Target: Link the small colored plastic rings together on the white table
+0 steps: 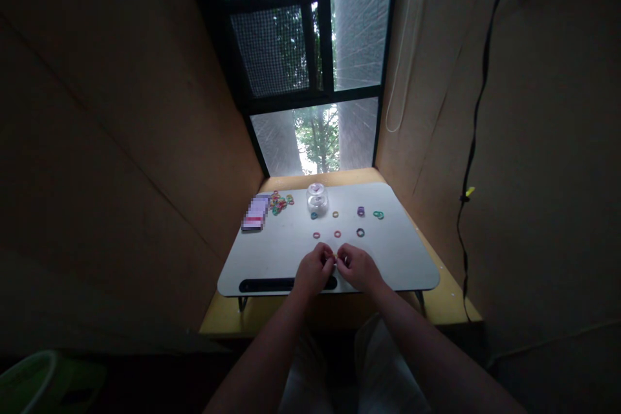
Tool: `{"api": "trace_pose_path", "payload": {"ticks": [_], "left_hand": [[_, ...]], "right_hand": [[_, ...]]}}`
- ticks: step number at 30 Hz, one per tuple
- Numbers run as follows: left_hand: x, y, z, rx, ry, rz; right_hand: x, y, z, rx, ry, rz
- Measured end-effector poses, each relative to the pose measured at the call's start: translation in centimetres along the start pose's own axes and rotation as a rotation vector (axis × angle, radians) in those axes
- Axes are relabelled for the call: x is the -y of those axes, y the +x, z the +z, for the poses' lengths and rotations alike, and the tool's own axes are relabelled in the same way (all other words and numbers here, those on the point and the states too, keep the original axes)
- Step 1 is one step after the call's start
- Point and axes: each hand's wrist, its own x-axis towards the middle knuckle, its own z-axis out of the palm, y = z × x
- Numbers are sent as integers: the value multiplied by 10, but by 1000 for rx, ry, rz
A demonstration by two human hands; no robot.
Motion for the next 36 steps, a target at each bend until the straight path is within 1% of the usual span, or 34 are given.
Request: {"api": "trace_pose_path", "payload": {"ticks": [8,16,23,36], "left_hand": [[-1,0,-1,5,11,5],[-1,0,-1,4,35,-5],[-3,0,-3,42,-27,20],[-5,-1,-5,60,-73,35]], "right_hand": [[5,0,-3,9,-15,27],[3,1,-2,-1,-16,20],[3,1,-1,-7,-9,31],[3,1,0,-21,-25,34]]}}
